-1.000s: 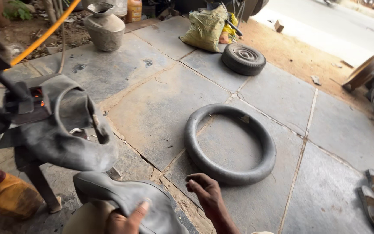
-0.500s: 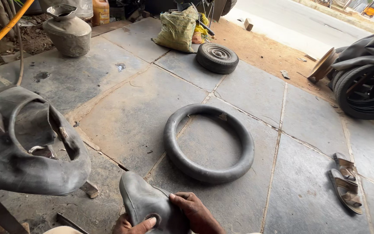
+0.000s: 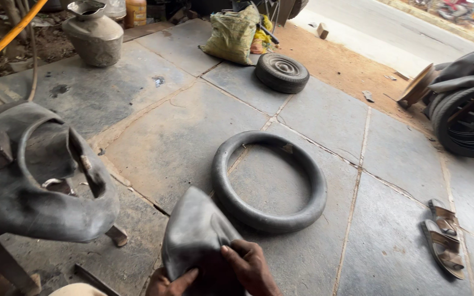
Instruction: The person is repairing a punctured bicycle inner tube. They place the tube on a manual vulcanizing press, apply a patch, and use a match to ignite the fuel in the press's burner to heat the repair area.
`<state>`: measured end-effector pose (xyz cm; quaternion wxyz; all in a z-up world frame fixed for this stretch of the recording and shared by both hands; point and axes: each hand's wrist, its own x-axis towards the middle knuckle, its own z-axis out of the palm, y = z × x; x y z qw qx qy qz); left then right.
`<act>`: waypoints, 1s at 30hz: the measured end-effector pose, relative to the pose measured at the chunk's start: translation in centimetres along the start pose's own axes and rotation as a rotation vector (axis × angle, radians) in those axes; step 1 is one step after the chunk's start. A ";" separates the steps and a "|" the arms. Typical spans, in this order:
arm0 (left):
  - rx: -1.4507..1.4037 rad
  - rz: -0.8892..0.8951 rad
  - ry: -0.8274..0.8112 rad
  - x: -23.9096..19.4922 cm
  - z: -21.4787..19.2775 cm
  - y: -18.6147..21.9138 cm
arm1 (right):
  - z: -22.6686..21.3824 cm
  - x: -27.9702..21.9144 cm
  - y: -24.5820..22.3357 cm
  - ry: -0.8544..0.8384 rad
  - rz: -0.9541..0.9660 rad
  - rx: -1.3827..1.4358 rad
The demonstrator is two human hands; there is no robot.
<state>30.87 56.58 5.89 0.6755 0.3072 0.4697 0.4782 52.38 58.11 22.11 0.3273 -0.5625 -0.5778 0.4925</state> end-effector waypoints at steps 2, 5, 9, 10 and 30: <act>0.025 0.121 -0.018 0.8 1.2 -0.2 | 0.0 0.3 0.3 0.128 -0.145 -0.165; 0.464 -0.158 0.087 0.2 2.0 1.6 | 0.4 1.3 1.6 0.270 -0.410 -0.319; 0.765 -0.172 0.197 -3.4 2.2 5.4 | 2.7 4.0 4.2 0.255 -0.066 -0.338; 0.753 0.125 0.353 -4.7 2.6 6.0 | 3.5 4.4 4.9 0.234 -0.002 -0.385; 1.486 0.172 0.915 -26.5 -29.0 -11.2 | 14.0 6.5 26.0 -0.259 -0.179 -1.012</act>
